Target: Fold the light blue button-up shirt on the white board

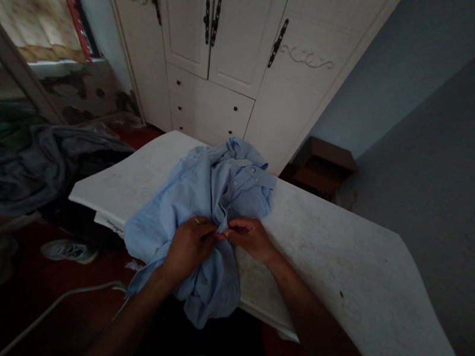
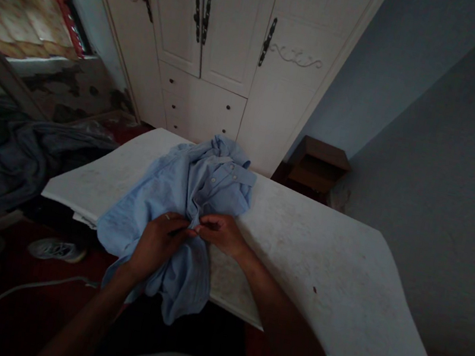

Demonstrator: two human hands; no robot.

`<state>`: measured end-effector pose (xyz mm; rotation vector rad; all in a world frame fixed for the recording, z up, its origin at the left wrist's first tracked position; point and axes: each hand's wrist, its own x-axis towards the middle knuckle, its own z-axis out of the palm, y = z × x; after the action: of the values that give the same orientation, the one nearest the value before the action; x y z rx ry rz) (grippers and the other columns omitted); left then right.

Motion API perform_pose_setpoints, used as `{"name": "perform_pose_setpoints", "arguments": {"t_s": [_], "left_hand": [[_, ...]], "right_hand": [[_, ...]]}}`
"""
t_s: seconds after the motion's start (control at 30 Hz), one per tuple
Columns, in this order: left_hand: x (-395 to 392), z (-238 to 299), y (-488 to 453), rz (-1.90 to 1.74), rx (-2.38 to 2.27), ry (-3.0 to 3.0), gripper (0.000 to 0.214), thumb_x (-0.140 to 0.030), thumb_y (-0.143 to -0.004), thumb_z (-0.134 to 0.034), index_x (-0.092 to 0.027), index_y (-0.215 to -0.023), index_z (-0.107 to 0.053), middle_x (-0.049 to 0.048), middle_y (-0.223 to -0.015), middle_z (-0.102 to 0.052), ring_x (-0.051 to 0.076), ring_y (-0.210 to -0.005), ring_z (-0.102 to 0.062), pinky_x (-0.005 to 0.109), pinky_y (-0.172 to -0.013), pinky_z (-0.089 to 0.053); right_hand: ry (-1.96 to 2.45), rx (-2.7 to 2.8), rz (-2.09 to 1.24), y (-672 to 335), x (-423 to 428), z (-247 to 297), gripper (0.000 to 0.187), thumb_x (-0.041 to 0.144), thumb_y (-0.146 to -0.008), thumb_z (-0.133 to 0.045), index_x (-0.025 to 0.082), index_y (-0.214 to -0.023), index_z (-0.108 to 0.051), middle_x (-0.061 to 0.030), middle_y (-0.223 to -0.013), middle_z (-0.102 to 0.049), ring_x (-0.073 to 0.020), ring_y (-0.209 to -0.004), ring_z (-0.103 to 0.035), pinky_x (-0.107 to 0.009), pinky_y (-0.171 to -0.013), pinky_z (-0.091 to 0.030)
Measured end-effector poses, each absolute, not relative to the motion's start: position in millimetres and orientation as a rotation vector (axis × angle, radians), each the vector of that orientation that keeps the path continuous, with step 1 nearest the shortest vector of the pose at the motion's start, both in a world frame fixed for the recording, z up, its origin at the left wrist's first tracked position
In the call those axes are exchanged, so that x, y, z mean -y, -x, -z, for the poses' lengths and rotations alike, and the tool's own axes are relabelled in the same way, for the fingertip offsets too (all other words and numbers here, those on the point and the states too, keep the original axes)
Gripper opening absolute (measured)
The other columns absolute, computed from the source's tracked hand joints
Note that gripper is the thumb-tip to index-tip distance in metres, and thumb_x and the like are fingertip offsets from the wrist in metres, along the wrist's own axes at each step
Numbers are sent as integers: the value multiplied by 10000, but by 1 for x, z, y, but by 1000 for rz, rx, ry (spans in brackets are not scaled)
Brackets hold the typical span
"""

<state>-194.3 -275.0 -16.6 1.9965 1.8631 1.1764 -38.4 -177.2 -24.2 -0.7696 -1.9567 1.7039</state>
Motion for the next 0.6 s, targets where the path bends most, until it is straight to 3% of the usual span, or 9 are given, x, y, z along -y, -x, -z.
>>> {"name": "perform_pose_setpoints", "arguments": {"t_s": [0.37, 0.6], "left_hand": [[272, 22, 199, -1211, -1743, -2072, 160, -218, -887, -574, -165, -782, -684, 52, -789, -650, 183, -787, -590, 296, -732, -472], [271, 29, 203, -1291, -1660, -2044, 174, -215, -887, -573, -162, -778, -697, 55, -794, -634, 174, -796, -573, 295, -734, -470]], "right_hand": [[716, 2096, -1378, 39, 175, 28, 232, 382, -775, -627, 158, -721, -650, 15, -658, -540, -101, -616, -474, -217, -569, -364], [825, 2014, -1394, 42, 177, 30, 227, 386, -754, -660, 163, -753, -704, -7, -671, -644, -113, -604, -552, -225, -575, -409]]}}
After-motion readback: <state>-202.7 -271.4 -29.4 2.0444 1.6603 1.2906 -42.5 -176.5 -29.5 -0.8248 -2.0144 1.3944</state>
